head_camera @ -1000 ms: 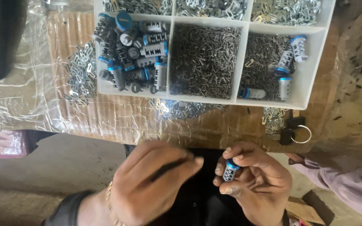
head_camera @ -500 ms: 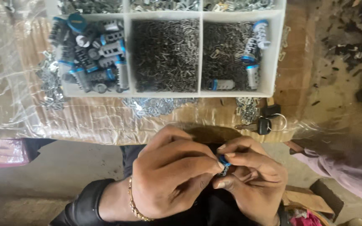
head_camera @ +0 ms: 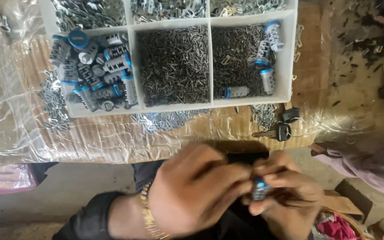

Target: The person picks small metal pins from a compartment tray and inserts them one at a time into a small lock cylinder body held in the other hand, pressing each pin into place and repeating the cycle with additional pins from the tray.

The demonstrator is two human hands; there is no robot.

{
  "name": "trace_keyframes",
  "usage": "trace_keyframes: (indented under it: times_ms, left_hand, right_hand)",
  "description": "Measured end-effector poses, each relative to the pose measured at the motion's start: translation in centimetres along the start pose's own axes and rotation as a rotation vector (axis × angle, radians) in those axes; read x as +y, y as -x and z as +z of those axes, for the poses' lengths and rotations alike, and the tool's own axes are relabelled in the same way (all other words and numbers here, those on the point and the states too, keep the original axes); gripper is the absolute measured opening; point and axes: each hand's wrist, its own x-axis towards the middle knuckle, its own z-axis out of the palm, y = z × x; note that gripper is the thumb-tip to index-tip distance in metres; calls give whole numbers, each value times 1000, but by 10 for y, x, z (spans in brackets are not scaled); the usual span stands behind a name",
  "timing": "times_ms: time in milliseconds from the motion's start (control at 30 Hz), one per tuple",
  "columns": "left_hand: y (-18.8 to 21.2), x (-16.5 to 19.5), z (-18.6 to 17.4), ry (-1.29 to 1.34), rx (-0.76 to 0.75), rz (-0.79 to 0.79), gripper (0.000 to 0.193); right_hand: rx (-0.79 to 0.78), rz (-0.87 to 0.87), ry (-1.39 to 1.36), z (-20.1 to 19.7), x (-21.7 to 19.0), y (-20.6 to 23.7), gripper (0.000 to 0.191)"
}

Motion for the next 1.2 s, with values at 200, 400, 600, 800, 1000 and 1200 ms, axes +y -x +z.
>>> trace_keyframes:
  times_ms: [200,400,600,800,1000,1200]
  left_hand:
    - [-36,8,-5,-377,-13,109,52]
    - [-14,-5,4,-672,-8,170,42]
    - [14,-30,-13,-131,-91,325,27]
    - [19,12,-22,-95,67,-327,19]
    - [22,-3,-11,-32,99,153,26]
    - [51,-15,-31,173,-54,-28,22]
  right_hand:
    - [13,-50,-74,-20,-14,2,35]
    - [-17,-15,-95,-25,-13,-3,35]
    - [-61,-5,-37,-18,-19,-7,38]
    - [3,137,-38,9,-9,-10,43]
    - [-46,55,131,23,3,-17,44]
    - [-148,110,47,37,6,-12,26]
